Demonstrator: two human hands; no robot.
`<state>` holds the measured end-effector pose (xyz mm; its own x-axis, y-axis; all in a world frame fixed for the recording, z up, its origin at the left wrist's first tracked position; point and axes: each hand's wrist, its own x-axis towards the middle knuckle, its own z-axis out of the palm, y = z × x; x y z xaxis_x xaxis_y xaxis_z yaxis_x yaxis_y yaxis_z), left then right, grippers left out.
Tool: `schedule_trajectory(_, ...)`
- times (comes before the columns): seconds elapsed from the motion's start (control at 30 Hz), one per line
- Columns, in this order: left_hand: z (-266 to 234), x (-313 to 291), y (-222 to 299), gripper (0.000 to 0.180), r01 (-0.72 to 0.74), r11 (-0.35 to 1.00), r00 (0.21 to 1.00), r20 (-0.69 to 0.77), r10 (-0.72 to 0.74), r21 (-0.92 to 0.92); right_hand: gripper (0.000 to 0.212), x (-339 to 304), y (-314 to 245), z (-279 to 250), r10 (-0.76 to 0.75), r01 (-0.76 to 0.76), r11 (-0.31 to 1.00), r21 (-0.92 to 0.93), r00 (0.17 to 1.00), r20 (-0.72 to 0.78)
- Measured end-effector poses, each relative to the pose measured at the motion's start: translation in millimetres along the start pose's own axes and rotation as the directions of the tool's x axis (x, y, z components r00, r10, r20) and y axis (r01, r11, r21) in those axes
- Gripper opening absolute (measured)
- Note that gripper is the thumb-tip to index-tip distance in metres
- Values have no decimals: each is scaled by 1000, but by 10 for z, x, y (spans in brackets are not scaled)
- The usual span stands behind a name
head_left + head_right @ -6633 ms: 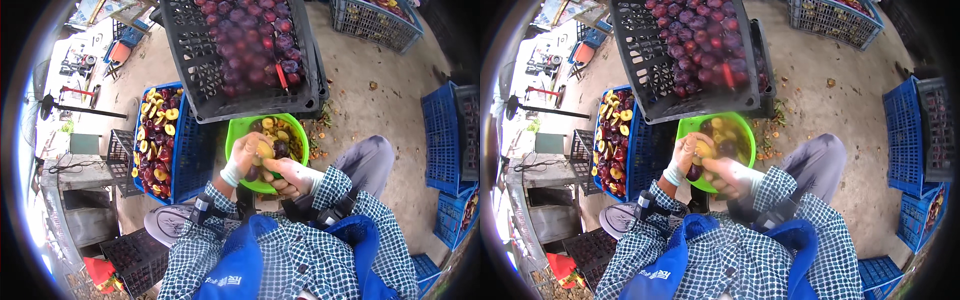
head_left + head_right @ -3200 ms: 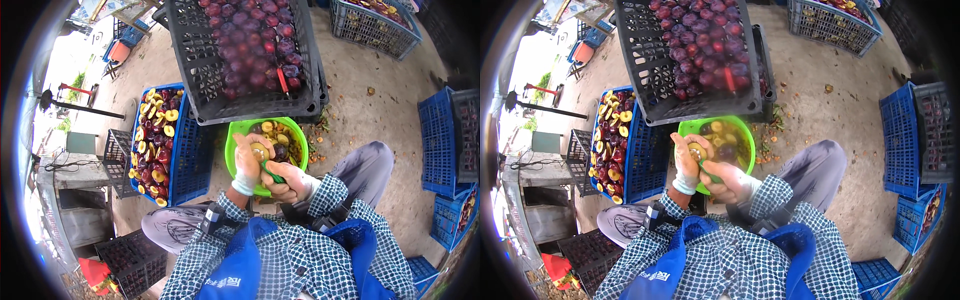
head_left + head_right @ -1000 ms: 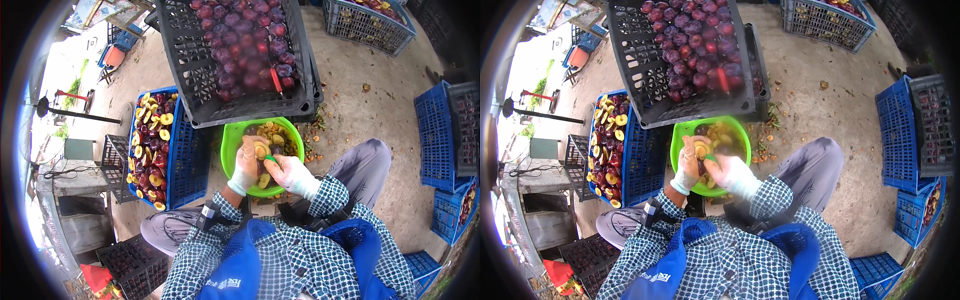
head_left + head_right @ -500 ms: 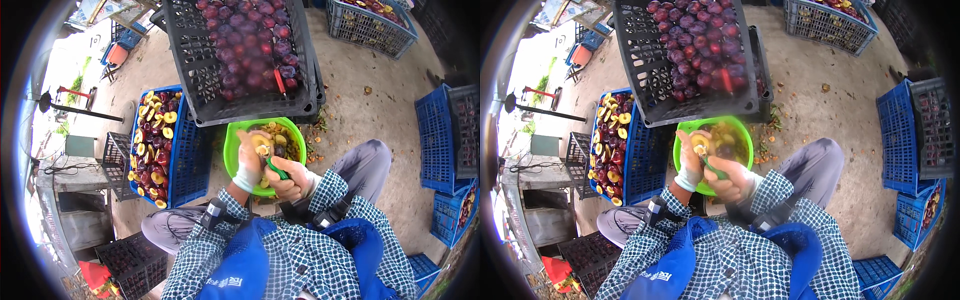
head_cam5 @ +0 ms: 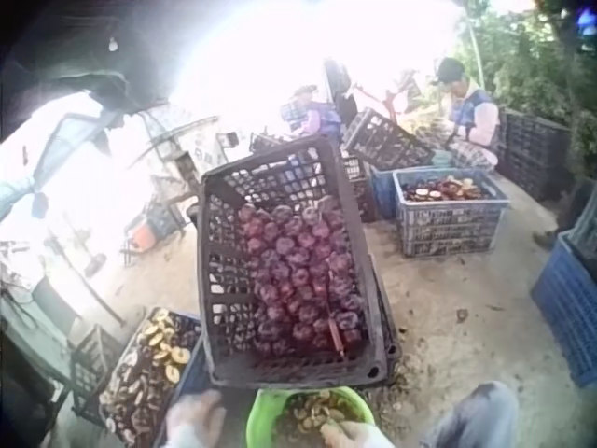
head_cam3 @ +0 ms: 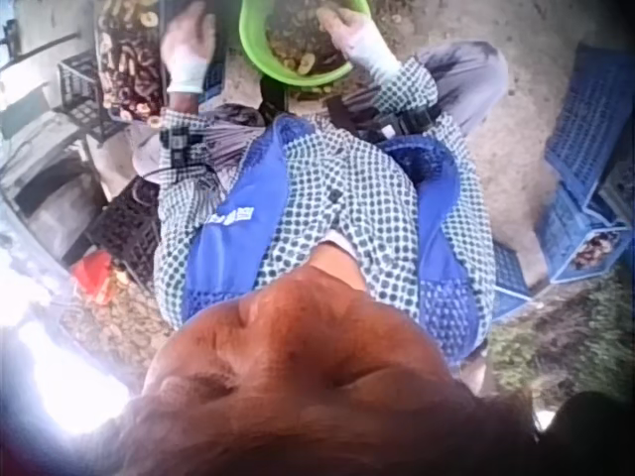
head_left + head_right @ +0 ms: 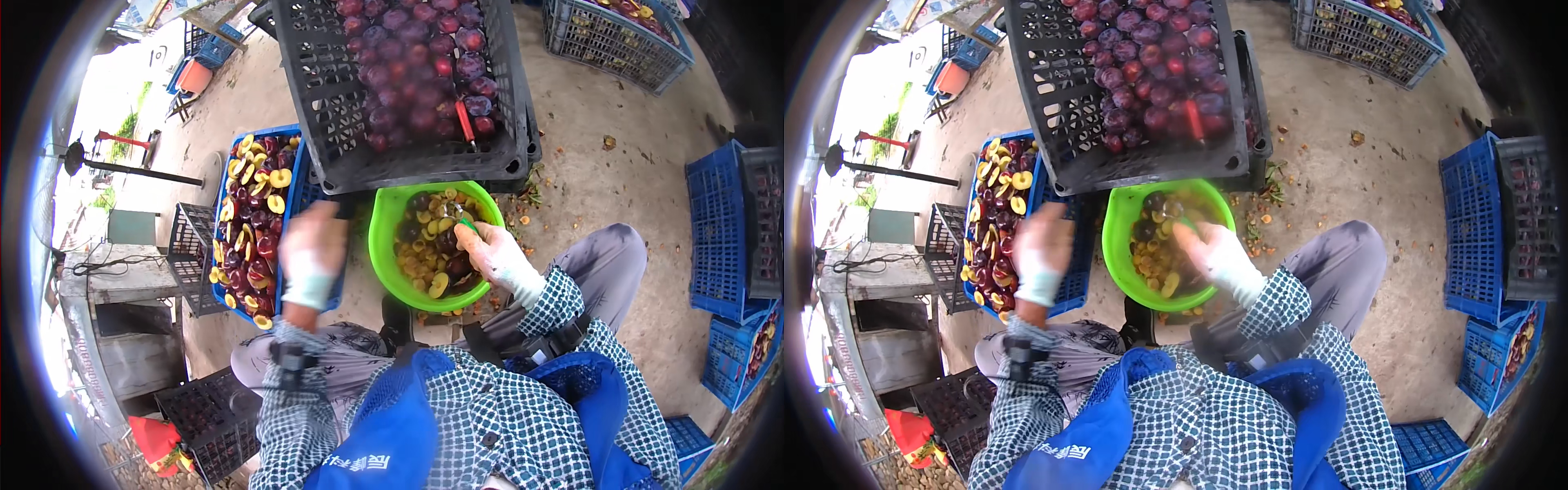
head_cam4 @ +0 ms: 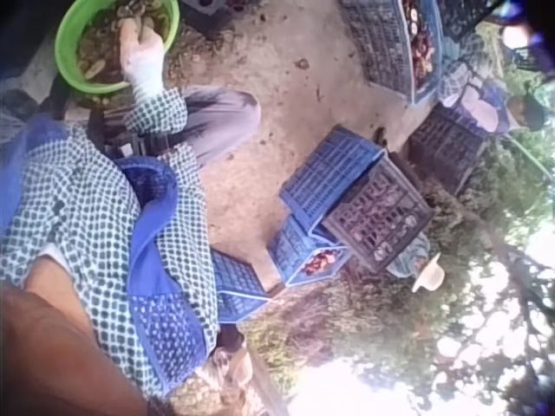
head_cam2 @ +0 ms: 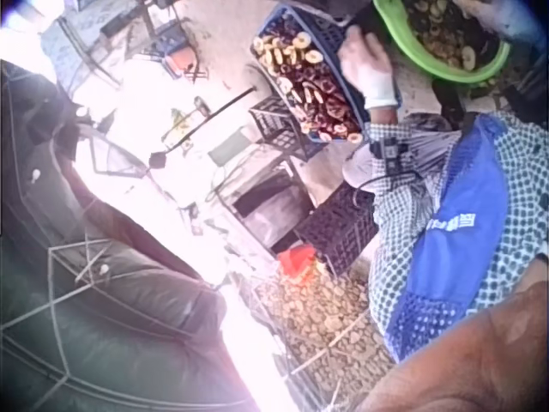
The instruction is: Slicing stone fruit with a curved knife and placing them in a bucket.
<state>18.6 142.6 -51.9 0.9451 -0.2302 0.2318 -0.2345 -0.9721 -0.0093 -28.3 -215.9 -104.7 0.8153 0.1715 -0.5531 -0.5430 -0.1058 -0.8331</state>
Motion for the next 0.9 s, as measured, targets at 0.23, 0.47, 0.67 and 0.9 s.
schedule_trajectory(0.23,1663,-179,616,49,-190,981,773,622,126,37,59,84,14,164,69,-69,998,-17,997,35)
schedule_trajectory(0.47,1202,69,698,46,736,-346,645,759,94,-582,56,128,231,137,-253,229,925,-304,967,-41)
schedule_trajectory(0.67,753,-51,1044,49,602,-624,761,593,262,-497,49,3,154,287,-322,301,872,-385,947,10)
schedule_trajectory(0.9,579,-78,1336,70,570,-579,753,653,83,-583,47,-81,53,343,-330,315,881,-353,944,17)
